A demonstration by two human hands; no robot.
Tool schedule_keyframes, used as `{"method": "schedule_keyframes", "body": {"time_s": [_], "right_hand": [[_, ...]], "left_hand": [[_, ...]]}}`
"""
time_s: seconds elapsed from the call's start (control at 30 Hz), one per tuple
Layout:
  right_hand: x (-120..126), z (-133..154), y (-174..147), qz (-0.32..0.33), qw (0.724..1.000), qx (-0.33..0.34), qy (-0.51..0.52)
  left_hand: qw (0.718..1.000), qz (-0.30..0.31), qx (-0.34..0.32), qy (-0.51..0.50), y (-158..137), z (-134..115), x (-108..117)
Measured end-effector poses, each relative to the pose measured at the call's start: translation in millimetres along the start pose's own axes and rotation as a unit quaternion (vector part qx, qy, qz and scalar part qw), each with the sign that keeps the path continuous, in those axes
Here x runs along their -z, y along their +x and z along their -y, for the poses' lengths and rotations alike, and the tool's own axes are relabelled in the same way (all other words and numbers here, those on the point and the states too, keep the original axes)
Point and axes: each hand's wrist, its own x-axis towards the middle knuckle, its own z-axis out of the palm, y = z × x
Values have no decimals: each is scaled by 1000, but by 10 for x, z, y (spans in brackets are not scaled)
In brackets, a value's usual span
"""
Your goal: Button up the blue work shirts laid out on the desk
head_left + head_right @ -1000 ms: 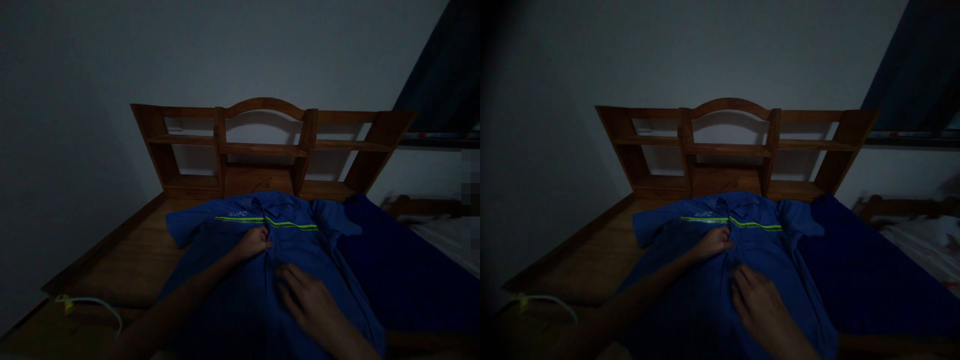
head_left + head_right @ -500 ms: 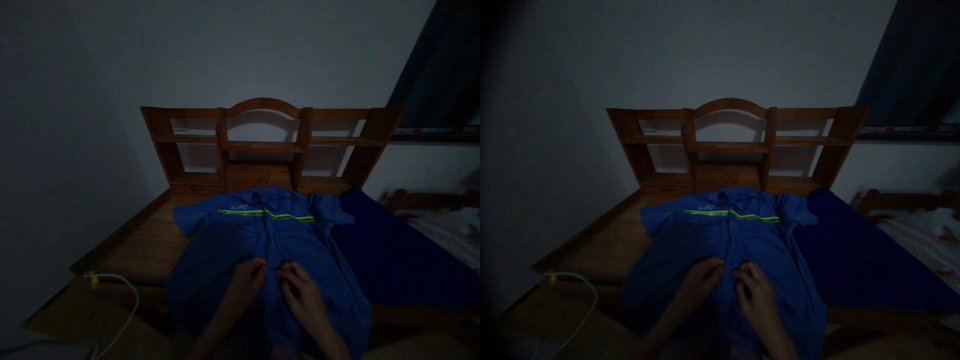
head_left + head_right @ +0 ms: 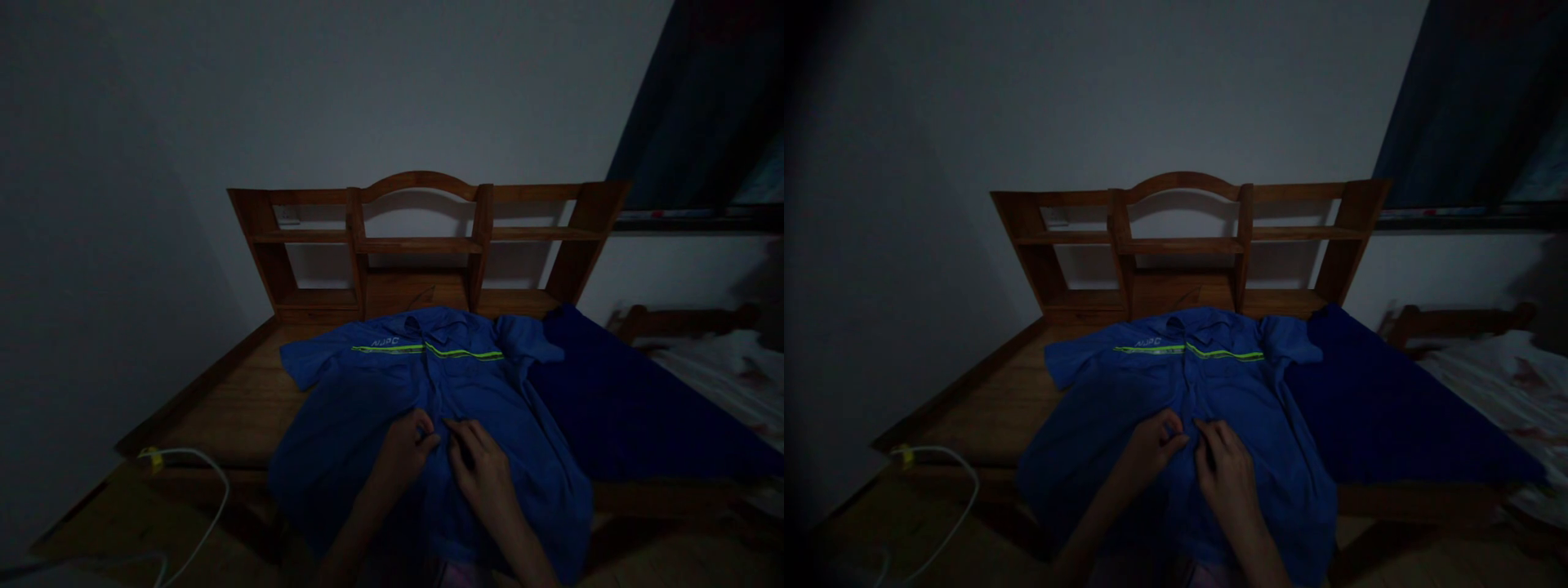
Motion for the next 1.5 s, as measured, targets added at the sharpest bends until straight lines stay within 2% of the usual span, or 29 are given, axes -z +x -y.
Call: {"method": "schedule_keyframes", "body": {"time_s": [0.13,0.23,0.3,0.37,0.47,0.57,0.63,0.77,0.87,0.97,1.03,1.13,1.27,1.37,1.5], "right_hand": [[94,32,4,8,999,0,38],[166,63,1,35,998,21,39],[186,75,-6,40,998,30,27],[178,81,-17,39,998,39,3],[132,92,-30,37,997,42,-51],[81,107,-26,39,995,31,-85],[63,114,-13,41,996,19,-72],[100,107,16,34,999,-26,33],[195,68,27,0,991,-68,112],[318,4,30,-9,981,-101,167],[388,-32,42,14,973,-111,201],[431,-36,101,66,971,-82,216],[349,38,219,114,975,-27,189],[244,69,272,97,981,-15,169],[150,63,305,43,987,1,154]], "left_hand": [[991,-96,73,-55,-129,29,357],[981,-178,78,-26,-178,-40,640],[981,-185,62,-1,-159,-108,690],[988,-151,37,9,-108,-143,588],[996,-92,20,4,-22,-69,254],[996,-86,27,-6,25,96,-45],[996,-84,25,-32,28,174,-122],[993,-53,25,-102,18,167,-39],[991,-66,14,-116,37,112,13],[990,-77,1,-115,70,105,-64],[991,-77,-3,-110,88,124,-145],[989,-63,0,-131,100,147,-203],[984,-39,-6,-172,97,139,-125],[979,-24,-22,-199,84,126,-64],[977,-13,-33,-209,64,138,-60]]}}
